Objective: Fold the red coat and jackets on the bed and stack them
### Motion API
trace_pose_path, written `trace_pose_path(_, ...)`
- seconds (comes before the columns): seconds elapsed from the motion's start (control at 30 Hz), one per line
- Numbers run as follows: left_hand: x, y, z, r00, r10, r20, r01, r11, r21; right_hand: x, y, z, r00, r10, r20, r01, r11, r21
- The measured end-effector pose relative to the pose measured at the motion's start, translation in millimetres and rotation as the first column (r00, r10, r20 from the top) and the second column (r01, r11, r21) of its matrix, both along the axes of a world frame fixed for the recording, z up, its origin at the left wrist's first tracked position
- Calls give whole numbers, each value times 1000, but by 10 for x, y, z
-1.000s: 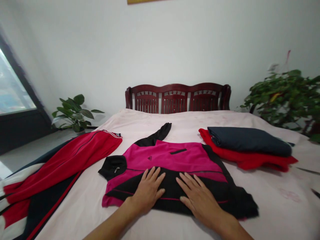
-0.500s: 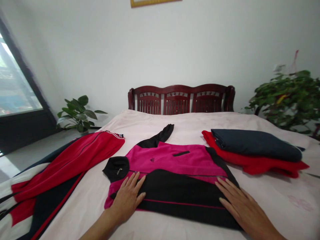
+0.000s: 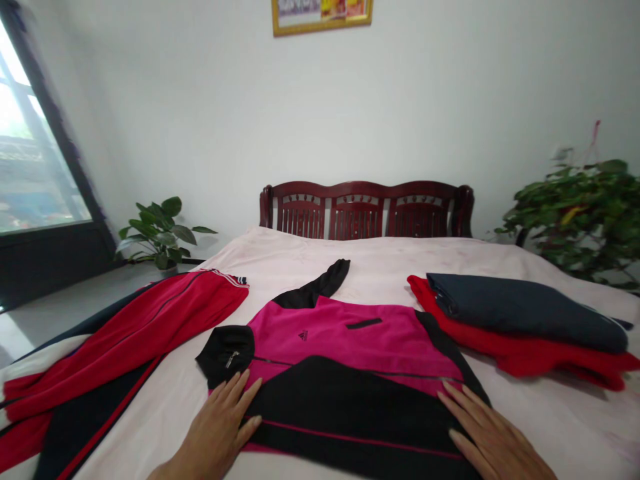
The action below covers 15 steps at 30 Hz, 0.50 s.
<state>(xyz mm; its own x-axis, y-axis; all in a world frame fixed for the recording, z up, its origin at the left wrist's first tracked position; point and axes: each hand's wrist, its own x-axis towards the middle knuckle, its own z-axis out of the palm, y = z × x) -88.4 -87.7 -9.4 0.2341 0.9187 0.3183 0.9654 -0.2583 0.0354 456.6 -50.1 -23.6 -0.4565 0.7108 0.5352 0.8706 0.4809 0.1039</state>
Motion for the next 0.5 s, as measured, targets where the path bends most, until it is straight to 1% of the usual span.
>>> trace_pose_path(0.07, -43, 84, 134, 996, 18, 82, -11, 996, -84, 60, 47, 74, 998, 61, -25, -62, 995, -78)
trace_pose_path(0.13, -43, 248, 324, 977, 83, 195, -50, 985, -168, 83, 163, 222, 993, 86, -81, -99, 981, -168)
trace_pose_path(0.2, 5, 499, 522, 942, 134, 308, -72, 976, -205, 27, 365, 425, 984, 21, -176, -58, 976, -209)
trace_pose_path(0.27, 87, 828, 688, 905, 149, 399, -67, 975, -213, -119, 644, 635, 960, -90, -265, 32, 976, -215)
trace_pose_path(0.3, 134, 1011, 752, 887, 162, 433, -67, 971, -228, -216, 803, 726, 956, -94, -279, 28, 972, -234)
trace_pose_path(0.4, 262, 1566, 860, 853, 245, 461, -114, 950, -292, -520, 1299, 900, 976, -73, -207, 27, 976, -216)
trace_pose_path(0.5, 323, 2026, 856, 847, 337, 412, -221, 927, -303, -751, 1734, 945, 992, -117, -54, 101, 966, -239)
